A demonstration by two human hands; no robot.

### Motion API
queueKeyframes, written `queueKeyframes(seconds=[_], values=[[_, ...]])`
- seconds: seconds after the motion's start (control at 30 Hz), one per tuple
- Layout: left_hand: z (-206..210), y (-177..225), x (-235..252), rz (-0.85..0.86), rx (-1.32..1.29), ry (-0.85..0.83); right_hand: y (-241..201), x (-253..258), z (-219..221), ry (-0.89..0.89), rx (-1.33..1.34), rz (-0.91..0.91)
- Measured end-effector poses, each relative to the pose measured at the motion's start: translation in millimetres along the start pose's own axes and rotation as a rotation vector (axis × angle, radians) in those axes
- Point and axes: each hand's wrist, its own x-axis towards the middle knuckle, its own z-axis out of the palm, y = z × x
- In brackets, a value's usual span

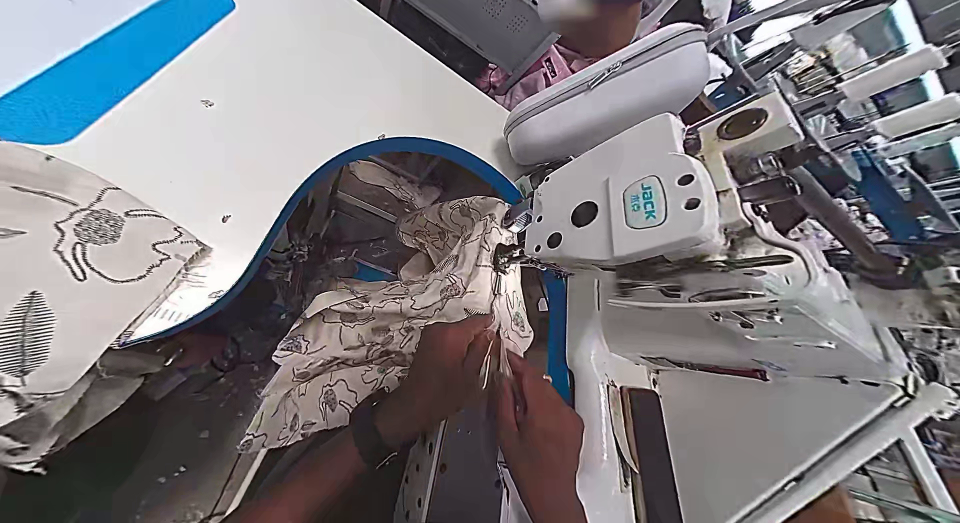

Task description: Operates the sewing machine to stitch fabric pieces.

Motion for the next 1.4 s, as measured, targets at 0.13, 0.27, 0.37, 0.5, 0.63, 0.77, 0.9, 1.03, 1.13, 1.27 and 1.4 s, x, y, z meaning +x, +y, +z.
queueKeyframes(seconds=[0.13, 0.27, 0.37, 0.5, 0.63, 0.77, 0.9, 1.03, 1.13, 1.27, 1.4], values=[[-6, 4, 3, -0.042, 0.008, -0.102, 29, -30, -18, -0.073, 0.508, 0.146], [-13, 17, -17, 0.038, 0.140, -0.201, -21, 3, -43, -0.083, -0.139, -0.186], [-17, 9, -21, 0.070, 0.091, -0.247, -31, 11, -24, -0.013, -0.275, -0.293], [-15, -14, 4, 0.051, -0.181, -0.288, -31, 29, -10, 0.021, -0.336, -0.306], [-7, -20, 20, 0.019, -0.290, -0.180, -28, 42, 9, 0.079, -0.272, -0.236], [-15, 5, -19, -0.058, -0.032, -0.103, 1, 20, 11, 0.046, -0.158, -0.066], [-27, -6, -54, 0.055, 0.239, 0.052, 22, 20, -9, -0.535, -0.269, 0.242], [-33, -3, -39, 0.277, 0.394, 0.102, 62, 44, 9, -1.185, -0.440, 0.471], [-19, 3, -46, 0.207, 0.305, 0.068, 113, 13, -11, -0.676, 0.151, 0.458], [-7, -4, -59, 0.087, 0.213, 0.068, 81, -47, -69, -0.392, 0.937, 0.198], [-7, -1, -54, 0.103, 0.226, 0.015, 65, -54, -63, -0.342, 0.782, 0.003]])
